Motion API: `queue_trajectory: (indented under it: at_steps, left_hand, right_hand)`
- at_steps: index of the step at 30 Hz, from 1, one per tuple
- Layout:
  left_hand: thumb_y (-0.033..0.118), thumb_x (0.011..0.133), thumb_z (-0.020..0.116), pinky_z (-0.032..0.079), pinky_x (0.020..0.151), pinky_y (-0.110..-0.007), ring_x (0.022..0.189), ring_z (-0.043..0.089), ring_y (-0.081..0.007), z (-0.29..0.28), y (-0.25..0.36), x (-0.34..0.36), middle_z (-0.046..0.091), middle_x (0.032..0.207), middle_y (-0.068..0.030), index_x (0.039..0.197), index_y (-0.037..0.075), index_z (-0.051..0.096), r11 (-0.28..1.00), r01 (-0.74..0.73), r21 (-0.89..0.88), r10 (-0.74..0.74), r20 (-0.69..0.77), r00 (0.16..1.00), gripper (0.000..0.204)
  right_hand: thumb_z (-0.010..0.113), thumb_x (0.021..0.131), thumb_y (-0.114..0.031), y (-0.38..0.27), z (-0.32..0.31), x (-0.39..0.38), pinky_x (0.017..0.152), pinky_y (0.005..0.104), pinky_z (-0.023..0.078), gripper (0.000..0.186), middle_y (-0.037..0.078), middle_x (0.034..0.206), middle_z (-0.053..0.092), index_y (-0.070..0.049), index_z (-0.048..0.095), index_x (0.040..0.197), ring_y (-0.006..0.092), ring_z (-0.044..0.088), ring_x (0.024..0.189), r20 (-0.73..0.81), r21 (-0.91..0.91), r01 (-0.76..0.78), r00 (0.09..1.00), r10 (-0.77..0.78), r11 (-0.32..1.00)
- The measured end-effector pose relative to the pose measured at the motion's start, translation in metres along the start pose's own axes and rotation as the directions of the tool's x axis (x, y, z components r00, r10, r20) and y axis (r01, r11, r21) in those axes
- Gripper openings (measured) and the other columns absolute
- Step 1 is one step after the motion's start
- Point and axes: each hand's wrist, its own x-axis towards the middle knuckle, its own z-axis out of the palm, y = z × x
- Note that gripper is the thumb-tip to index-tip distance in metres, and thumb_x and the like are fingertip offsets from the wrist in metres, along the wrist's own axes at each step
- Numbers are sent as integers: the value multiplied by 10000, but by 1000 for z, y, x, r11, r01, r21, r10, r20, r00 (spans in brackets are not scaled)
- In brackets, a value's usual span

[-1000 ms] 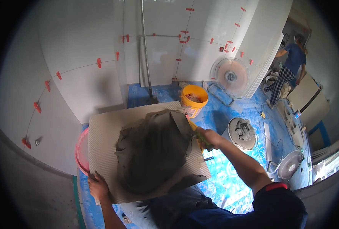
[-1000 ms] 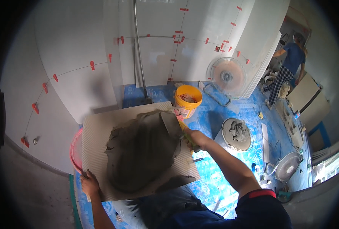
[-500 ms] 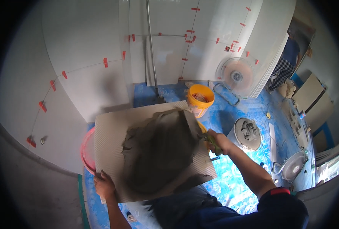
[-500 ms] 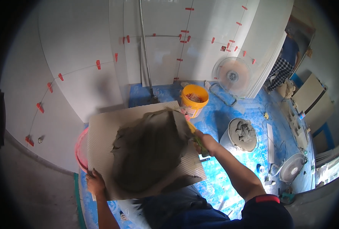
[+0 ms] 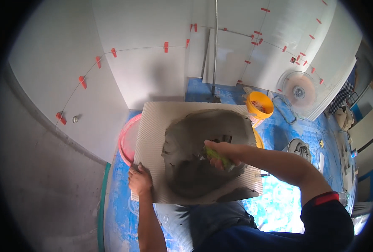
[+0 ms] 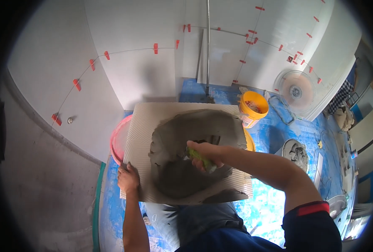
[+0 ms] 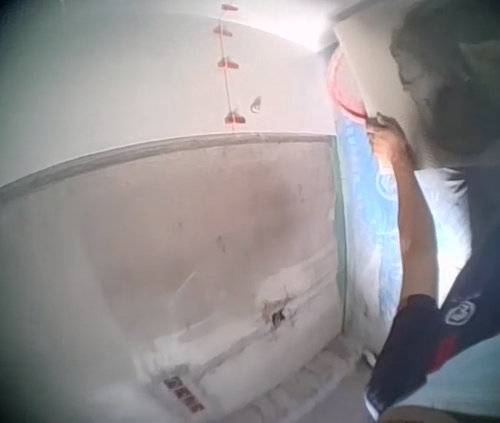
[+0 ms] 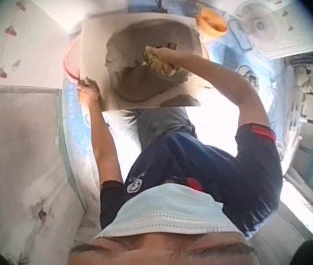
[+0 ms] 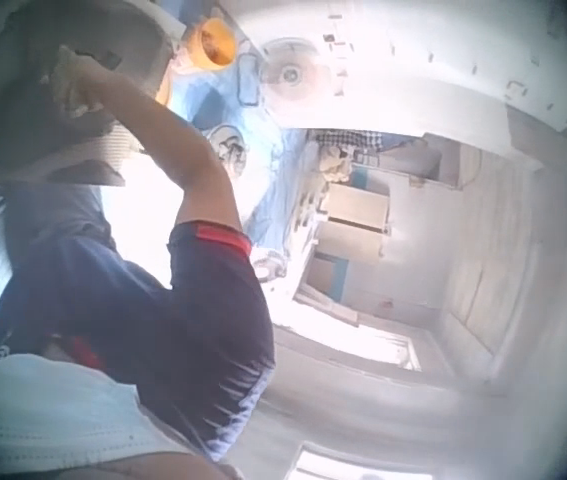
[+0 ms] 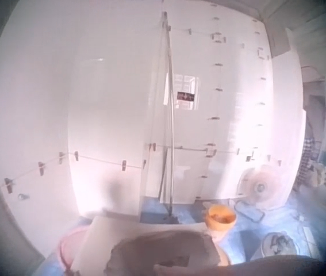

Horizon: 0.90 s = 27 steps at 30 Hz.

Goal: The person scoops mortar from a bucket with a trowel and spreads it over the back of a tile on the floor, handling the mortar in several batches to cover the surface.

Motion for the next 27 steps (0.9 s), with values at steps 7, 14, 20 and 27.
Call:
queue_trajectory:
  at_steps: [7, 14, 20, 27]
  left_hand:
    - [356, 999, 368, 473, 830, -509, 967, 611, -441, -7, -21, 2, 636, 1088, -246, 1151, 23, 516, 990, 27, -136, -17, 74, 997, 395]
    - [348, 999, 362, 475, 814, -520, 952, 615, -444, -6, 1, 2, 636, 1092, -246, 1106, 22, 519, 988, 13, -156, 6, 118, 993, 377]
    - [326, 994, 388, 491, 772, -512, 911, 629, -421, -17, -10, 2, 648, 1031, -231, 1088, 11, 529, 995, 27, -101, -20, 69, 997, 358]
    - [334, 990, 392, 483, 774, -529, 903, 625, -441, 0, 3, -1, 652, 1007, -245, 1072, -1, 528, 988, -47, -145, 55, 48, 997, 371]
  right_hand:
    - [450, 963, -513, 5, 47, -24, 791, 484, 531, 557, 283, 986, 656, 23, 559, 1065, 427, 659, 907, 168, -920, -45, 852, -495, -389]
    - [462, 953, -519, -54, -2, 5, 809, 449, 527, 551, 193, 864, 697, 5, 613, 1029, 364, 683, 845, 86, -948, -197, 596, -798, -249]
    - [390, 966, -560, -9, -28, -10, 838, 447, 503, 631, 207, 995, 682, 12, 657, 974, 375, 658, 914, -16, -979, -118, 853, -521, -164]
    - [386, 966, -571, -53, -85, -36, 840, 446, 506, 671, 212, 846, 678, 20, 666, 816, 350, 660, 931, -351, -931, -330, 697, -626, 154]
